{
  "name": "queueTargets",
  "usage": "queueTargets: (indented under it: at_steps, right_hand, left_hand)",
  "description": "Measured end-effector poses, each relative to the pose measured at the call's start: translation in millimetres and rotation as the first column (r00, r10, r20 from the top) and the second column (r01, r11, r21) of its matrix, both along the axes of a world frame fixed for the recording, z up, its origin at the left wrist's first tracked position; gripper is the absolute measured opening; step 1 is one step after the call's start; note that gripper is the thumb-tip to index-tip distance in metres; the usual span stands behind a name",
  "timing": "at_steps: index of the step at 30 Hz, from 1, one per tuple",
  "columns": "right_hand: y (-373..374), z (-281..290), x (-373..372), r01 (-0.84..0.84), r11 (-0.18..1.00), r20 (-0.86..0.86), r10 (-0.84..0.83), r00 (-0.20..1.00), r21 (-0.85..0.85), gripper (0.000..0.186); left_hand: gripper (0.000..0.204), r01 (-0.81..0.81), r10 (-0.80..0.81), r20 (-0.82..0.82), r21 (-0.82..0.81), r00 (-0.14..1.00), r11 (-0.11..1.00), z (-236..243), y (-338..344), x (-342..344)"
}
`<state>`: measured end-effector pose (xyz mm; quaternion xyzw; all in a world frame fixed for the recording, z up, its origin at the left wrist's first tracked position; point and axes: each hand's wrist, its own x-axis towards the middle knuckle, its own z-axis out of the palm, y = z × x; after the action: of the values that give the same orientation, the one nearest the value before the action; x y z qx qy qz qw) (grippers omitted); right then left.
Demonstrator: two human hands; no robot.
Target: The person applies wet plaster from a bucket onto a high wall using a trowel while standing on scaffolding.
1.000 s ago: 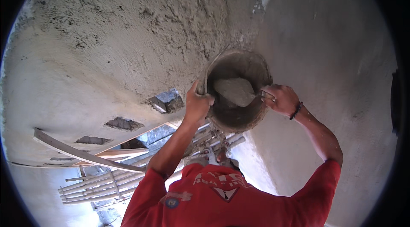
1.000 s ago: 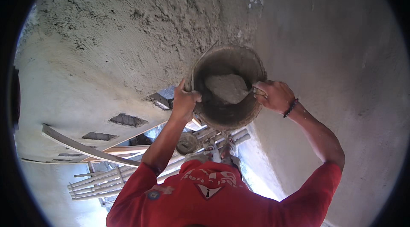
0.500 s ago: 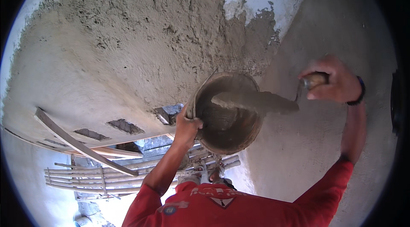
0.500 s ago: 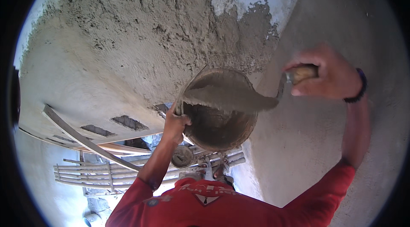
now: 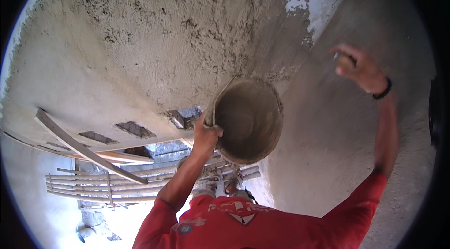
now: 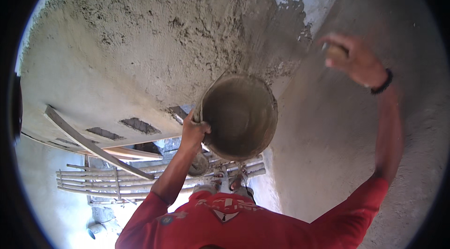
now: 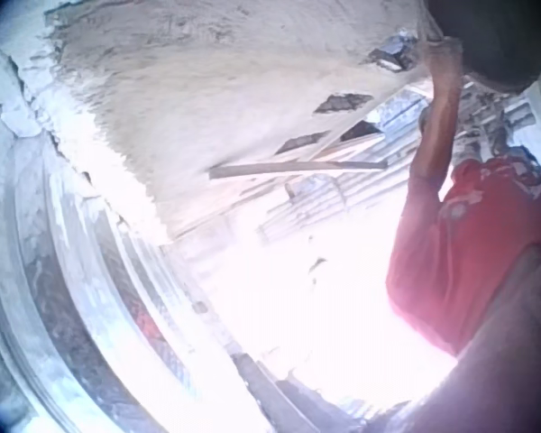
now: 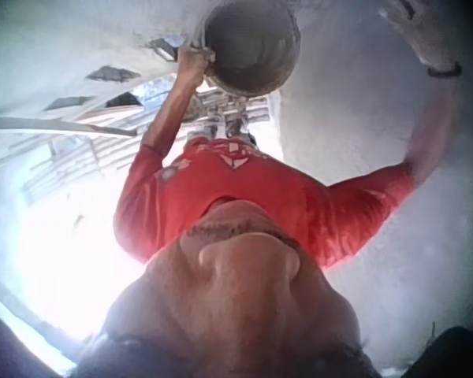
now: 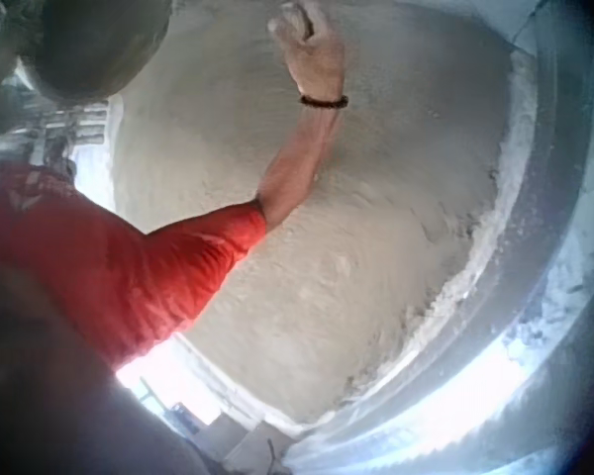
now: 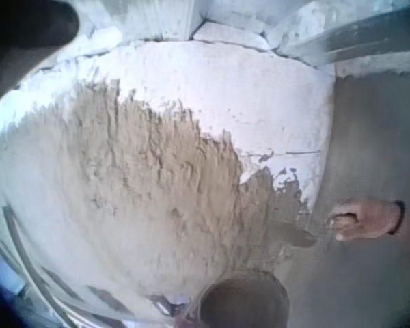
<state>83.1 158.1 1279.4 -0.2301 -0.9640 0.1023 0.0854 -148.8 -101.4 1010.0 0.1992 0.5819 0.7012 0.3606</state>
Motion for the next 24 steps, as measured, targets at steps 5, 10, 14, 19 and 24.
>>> queueTargets:
  at_steps: [5, 10, 14, 19, 24]
  right_hand:
    - [-44, -111, -2, -0.268, 0.857, 0.418, 0.068, 0.906, 0.440, 0.020]
    - [-65, -180, -33, -0.311, 0.826, 0.515, 0.030, 0.856, 0.469, 0.017]
    - [-64, -215, -20, -0.137, 0.983, 0.458, 0.066, 0.886, 0.124, 0.027]
    - [-80, -261, -9, -0.036, 0.997, 0.105, 0.042, 0.994, -0.062, 0.038]
    - [-84, -225, -14, -0.046, 0.993, -0.209, 0.022, 0.978, -0.108, 0.037]
  left_hand:
    - [0.050, 0.067, -0.058, -0.332, 0.016, 0.941, 0.998, 11, 24, 10]
    - [0.055, 0.116, -0.100, -0.460, 0.008, 0.882, 0.993, 35, 31, 20]
    - [0.056, 0.133, -0.088, -0.543, 0.044, 0.835, 0.990, 35, 32, 27]
    - [0.055, 0.084, -0.056, -0.564, 0.023, 0.824, 0.996, 34, 27, 28]
    - [0.053, 0.042, -0.018, -0.253, 0.087, 0.967, 0.995, 34, 19, 8]
